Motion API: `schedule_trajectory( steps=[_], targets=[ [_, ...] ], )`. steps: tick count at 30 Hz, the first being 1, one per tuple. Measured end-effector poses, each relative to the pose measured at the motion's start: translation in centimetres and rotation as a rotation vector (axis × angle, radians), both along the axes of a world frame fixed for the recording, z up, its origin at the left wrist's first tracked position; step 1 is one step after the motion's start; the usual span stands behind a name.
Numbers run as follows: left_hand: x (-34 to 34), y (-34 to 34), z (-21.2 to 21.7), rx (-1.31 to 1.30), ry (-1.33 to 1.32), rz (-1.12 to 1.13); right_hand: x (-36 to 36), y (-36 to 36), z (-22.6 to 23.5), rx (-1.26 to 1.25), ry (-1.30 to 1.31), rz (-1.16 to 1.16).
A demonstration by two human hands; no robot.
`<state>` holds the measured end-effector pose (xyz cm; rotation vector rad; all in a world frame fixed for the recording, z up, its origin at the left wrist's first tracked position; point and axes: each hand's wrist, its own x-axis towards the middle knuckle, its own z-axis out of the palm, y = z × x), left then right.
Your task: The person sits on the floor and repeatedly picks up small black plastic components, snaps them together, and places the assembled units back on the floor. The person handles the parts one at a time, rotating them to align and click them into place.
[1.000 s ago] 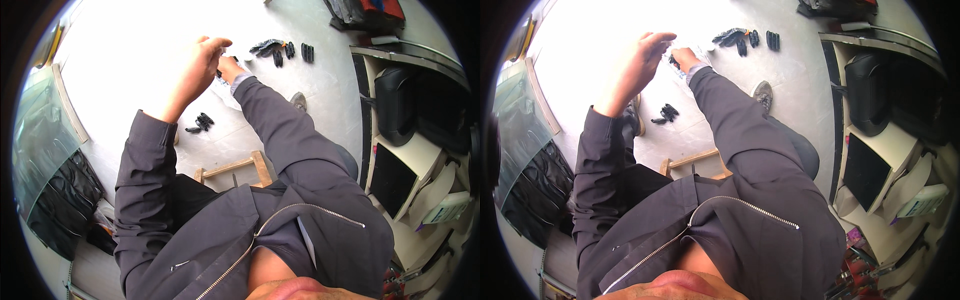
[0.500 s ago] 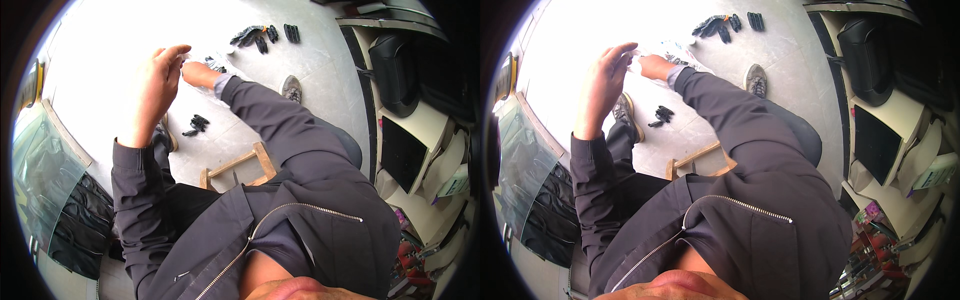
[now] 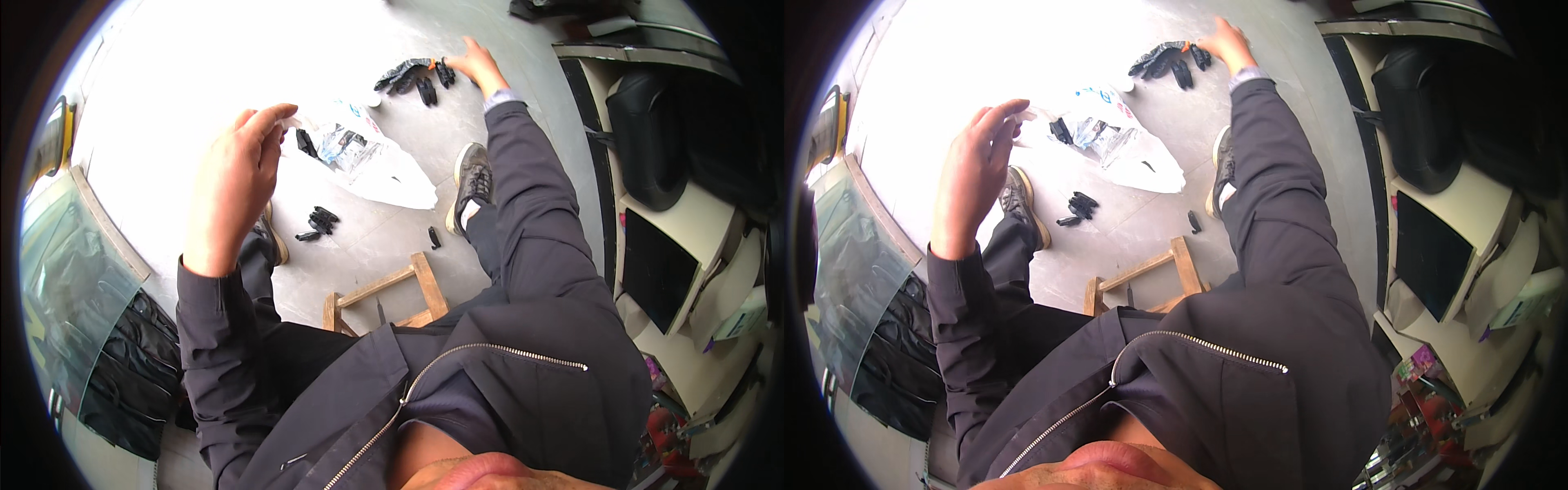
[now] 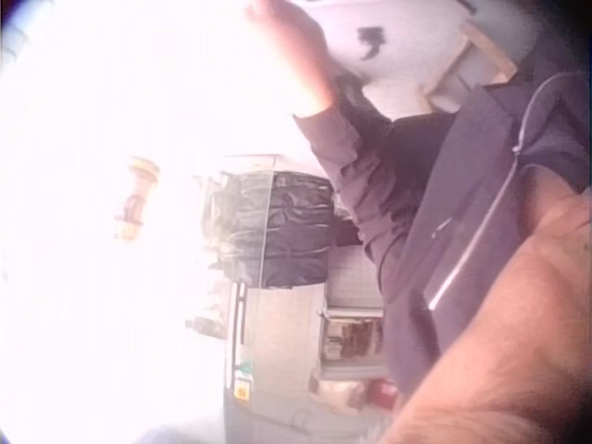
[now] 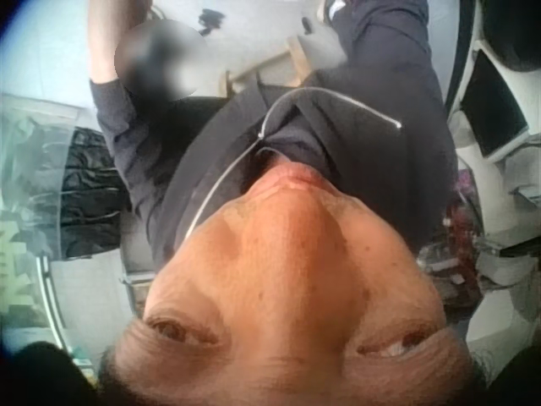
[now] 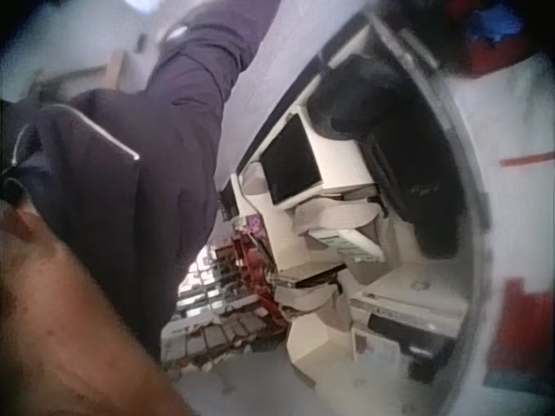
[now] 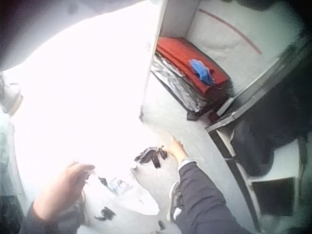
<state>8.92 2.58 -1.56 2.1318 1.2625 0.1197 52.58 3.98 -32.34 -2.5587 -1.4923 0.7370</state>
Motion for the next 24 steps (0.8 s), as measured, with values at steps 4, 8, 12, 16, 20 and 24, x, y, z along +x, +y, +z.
schedule_trajectory(
  steps=[4,8,12,16,20,24],
  targets=[
    [0.3,-0.4,0.5,-0.031,0.006,0.019,2.2,-4.2,-6.7,-0.209,0.042,-0.306],
    [0.6,-0.5,0.4,-0.063,0.024,0.031,-0.1,-3.5,-8.2,-0.134,0.049,-0.312],
    [0.9,-0.5,0.3,-0.078,0.014,0.041,-2.6,-1.7,-8.2,-0.174,-0.117,-0.253],
    [0.7,-0.4,0.4,-0.068,0.027,0.028,-3.8,-2.6,-8.2,-0.161,-0.105,-0.19],
    [0.2,-0.5,0.3,-0.051,0.012,0.021,-4.0,-3.8,-8.2,-0.209,-0.081,-0.163],
    [-0.2,-0.7,0.1,-0.051,-0.014,0.03,-4.3,-4.6,-8.3,-0.237,-0.08,-0.187]
  ],
)
